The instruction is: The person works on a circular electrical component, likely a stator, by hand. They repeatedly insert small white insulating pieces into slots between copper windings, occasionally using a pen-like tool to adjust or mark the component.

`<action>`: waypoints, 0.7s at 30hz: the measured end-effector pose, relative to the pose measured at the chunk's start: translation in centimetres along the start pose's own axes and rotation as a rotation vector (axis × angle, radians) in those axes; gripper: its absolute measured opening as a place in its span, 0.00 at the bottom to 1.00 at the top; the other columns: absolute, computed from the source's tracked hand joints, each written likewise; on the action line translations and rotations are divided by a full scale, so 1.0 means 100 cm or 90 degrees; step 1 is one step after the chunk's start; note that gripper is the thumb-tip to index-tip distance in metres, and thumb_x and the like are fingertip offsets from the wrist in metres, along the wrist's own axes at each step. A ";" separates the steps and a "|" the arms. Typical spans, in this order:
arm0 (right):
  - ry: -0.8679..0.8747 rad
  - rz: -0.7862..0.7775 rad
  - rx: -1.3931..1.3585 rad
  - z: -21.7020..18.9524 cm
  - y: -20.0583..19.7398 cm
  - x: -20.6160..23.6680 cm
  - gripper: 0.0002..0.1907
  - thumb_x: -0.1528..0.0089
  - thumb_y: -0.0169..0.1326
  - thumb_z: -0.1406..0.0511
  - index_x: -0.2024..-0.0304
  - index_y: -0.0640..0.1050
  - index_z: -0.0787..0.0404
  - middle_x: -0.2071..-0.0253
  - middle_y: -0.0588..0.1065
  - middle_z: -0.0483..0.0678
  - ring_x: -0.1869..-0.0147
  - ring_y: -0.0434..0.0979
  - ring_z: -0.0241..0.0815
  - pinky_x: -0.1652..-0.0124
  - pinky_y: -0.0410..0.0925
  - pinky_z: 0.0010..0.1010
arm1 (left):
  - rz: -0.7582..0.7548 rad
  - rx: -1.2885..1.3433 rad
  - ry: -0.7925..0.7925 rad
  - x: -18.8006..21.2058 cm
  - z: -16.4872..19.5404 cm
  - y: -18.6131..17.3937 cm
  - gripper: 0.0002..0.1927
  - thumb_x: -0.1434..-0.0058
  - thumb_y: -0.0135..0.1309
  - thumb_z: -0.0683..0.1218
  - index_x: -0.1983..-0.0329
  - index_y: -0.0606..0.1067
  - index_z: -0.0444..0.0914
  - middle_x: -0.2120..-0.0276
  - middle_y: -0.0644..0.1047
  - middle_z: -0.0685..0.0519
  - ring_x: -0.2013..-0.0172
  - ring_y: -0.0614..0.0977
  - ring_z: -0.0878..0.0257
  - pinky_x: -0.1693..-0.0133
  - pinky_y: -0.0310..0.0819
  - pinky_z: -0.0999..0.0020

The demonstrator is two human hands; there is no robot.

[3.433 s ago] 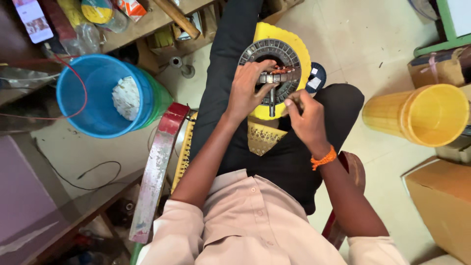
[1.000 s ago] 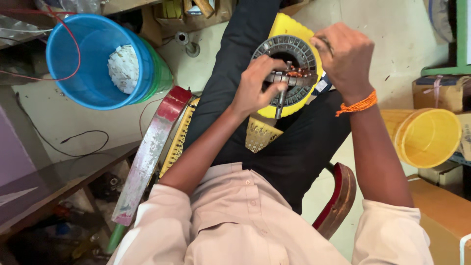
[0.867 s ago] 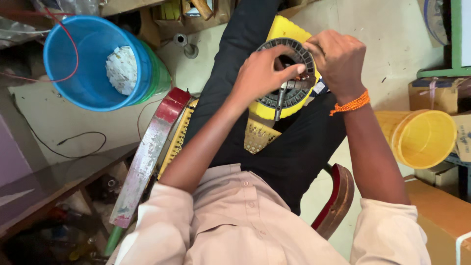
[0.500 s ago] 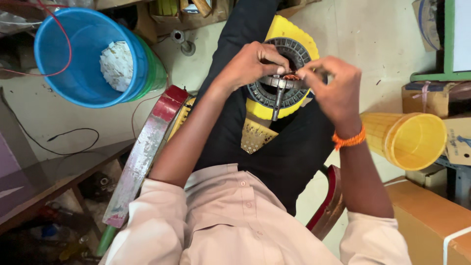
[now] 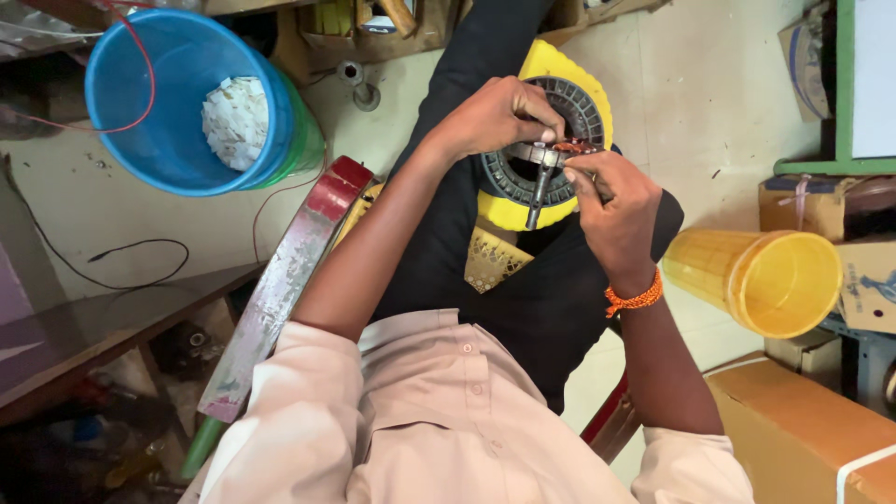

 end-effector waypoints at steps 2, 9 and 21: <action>-0.003 0.012 0.007 -0.001 0.001 0.000 0.05 0.34 0.62 0.76 0.57 0.80 0.67 0.61 0.79 0.48 0.67 0.72 0.30 0.68 0.64 0.24 | 0.002 0.002 0.000 0.001 -0.001 0.000 0.08 0.43 0.63 0.38 0.60 0.84 0.39 0.69 0.82 0.54 0.66 0.84 0.65 0.61 0.77 0.69; 0.002 0.037 0.022 -0.003 0.003 0.000 0.06 0.36 0.64 0.76 0.57 0.82 0.66 0.65 0.77 0.47 0.72 0.62 0.29 0.71 0.56 0.25 | -0.002 0.031 0.013 0.002 -0.003 -0.001 0.07 0.41 0.64 0.38 0.60 0.84 0.38 0.69 0.82 0.53 0.66 0.83 0.64 0.61 0.76 0.69; -0.173 -0.048 0.257 0.012 0.030 0.032 0.06 0.39 0.63 0.75 0.60 0.81 0.62 0.70 0.70 0.51 0.69 0.73 0.50 0.67 0.66 0.38 | 0.027 0.084 0.010 0.016 0.000 0.001 0.06 0.36 0.61 0.38 0.56 0.82 0.36 0.63 0.81 0.52 0.60 0.83 0.62 0.54 0.76 0.68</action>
Point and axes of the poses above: each hand's wrist, its own x-axis away from the middle knuckle, its own y-axis out of the palm, z = x × y, the point moved 3 cm from there along -x, towards the middle knuckle
